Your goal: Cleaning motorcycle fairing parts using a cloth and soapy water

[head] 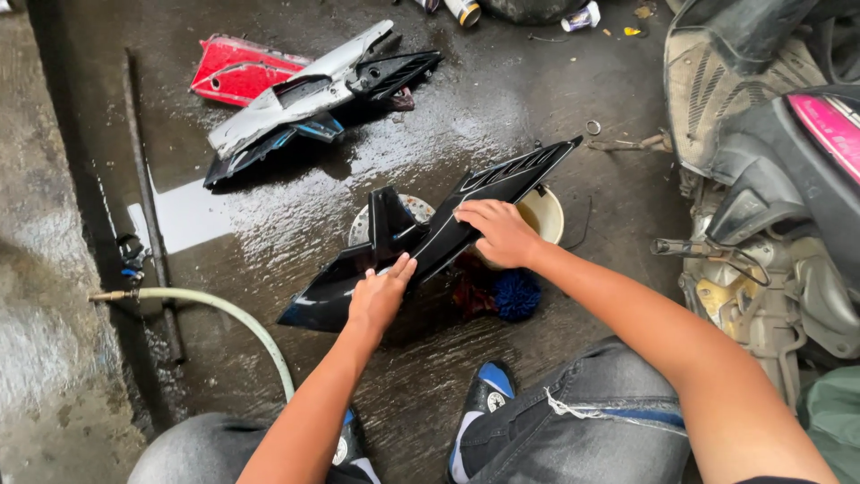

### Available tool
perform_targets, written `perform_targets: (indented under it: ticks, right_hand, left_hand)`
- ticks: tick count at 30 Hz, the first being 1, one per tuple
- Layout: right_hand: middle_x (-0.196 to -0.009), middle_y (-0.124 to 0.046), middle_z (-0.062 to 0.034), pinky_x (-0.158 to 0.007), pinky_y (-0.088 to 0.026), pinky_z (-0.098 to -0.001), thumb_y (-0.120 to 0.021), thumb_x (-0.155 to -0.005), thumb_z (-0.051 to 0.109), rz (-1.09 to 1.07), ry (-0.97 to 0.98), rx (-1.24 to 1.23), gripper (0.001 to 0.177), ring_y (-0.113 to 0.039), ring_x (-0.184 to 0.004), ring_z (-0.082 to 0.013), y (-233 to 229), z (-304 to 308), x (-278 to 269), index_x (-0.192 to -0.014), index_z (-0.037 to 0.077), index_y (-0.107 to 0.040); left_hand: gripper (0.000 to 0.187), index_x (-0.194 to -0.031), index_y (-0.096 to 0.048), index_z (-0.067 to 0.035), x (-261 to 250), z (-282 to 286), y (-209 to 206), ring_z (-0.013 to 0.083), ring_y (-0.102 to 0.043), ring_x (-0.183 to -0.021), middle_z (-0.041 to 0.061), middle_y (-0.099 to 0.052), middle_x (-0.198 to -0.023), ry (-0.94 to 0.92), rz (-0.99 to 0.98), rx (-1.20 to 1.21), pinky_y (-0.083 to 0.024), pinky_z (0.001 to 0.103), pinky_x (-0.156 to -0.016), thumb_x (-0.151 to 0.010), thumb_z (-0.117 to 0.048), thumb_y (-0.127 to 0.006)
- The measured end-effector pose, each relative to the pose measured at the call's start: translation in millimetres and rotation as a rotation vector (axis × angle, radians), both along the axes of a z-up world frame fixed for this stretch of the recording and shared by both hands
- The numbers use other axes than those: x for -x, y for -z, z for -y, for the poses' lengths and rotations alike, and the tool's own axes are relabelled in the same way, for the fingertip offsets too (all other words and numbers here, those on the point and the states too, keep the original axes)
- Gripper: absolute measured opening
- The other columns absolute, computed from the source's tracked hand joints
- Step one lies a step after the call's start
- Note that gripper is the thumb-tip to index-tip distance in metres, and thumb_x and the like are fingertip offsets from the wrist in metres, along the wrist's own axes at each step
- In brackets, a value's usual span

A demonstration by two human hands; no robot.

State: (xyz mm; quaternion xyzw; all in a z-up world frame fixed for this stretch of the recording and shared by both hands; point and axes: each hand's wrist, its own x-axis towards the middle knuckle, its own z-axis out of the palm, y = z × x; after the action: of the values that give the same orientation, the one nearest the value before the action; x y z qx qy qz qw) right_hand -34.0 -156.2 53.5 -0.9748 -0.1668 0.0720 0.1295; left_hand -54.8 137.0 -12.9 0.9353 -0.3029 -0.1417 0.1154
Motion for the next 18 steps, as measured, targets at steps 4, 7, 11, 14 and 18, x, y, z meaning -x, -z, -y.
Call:
perform_targets:
  ticks: [4, 7, 11, 14, 18]
  right_hand:
    - [-0.145, -0.055, 0.0048, -0.102, -0.044, -0.0424, -0.053, -0.074, 0.016, 0.324, 0.06, 0.054, 0.066, -0.053, -0.132, -0.0236, 36.6, 61.8, -25.8, -0.138, 0.03, -0.059]
    - [-0.156, -0.039, 0.0113, -0.11, -0.041, -0.0536, -0.047, -0.089, 0.022, -0.037, 0.601, 0.007, 0.058, -0.042, -0.142, -0.0249, 51.5, 114.2, -46.1, -0.145, 0.035, -0.051]
    - [-0.157, -0.033, 0.0055, -0.113, -0.036, -0.0539, -0.051, -0.088, 0.023, -0.042, 0.674, -0.121, 0.063, -0.038, -0.142, -0.0278, 79.0, 135.4, -41.2, -0.15, 0.03, -0.045]
    - [-0.149, -0.045, 0.0001, -0.109, -0.04, -0.0505, -0.056, -0.079, 0.017, 0.174, 0.33, -0.021, 0.065, -0.047, -0.136, -0.0288, 55.4, 77.2, -19.6, -0.144, 0.023, -0.053]
    - [-0.145, -0.053, -0.0006, -0.102, -0.044, -0.0498, -0.053, -0.068, 0.014, 0.155, -0.208, 0.06, 0.075, -0.05, -0.134, -0.0283, -4.6, -14.5, 13.9, -0.143, 0.024, -0.053]
  left_hand:
    - [0.065, -0.15, -0.049, -0.027, -0.4, 0.2, 14.8, 0.0595, -0.063, -0.107, -0.012, -0.048, -0.155, 0.002, -0.001, -0.009, -0.061, 0.063, -0.08, -0.093, 0.001, -0.052]
    - [0.065, -0.15, -0.049, -0.027, -1.6, 0.5, 11.0, 0.06, -0.063, -0.107, -0.013, -0.047, -0.156, 0.003, -0.019, -0.014, -0.061, 0.063, -0.081, -0.093, 0.002, -0.051]
    - [0.066, -0.152, -0.048, -0.027, -3.5, 0.1, 17.7, 0.06, -0.062, -0.108, -0.013, -0.046, -0.157, 0.009, -0.02, -0.014, -0.061, 0.062, -0.083, -0.093, 0.002, -0.051]
    - [0.066, -0.152, -0.047, -0.026, 0.3, 0.0, 17.1, 0.0597, -0.063, -0.107, -0.012, -0.047, -0.156, 0.007, -0.026, -0.011, -0.061, 0.061, -0.083, -0.092, 0.003, -0.052]
    - [0.066, -0.152, -0.047, -0.026, -3.3, -0.1, 23.7, 0.0586, -0.064, -0.106, -0.012, -0.047, -0.156, 0.011, -0.007, -0.003, -0.061, 0.06, -0.084, -0.093, 0.002, -0.052]
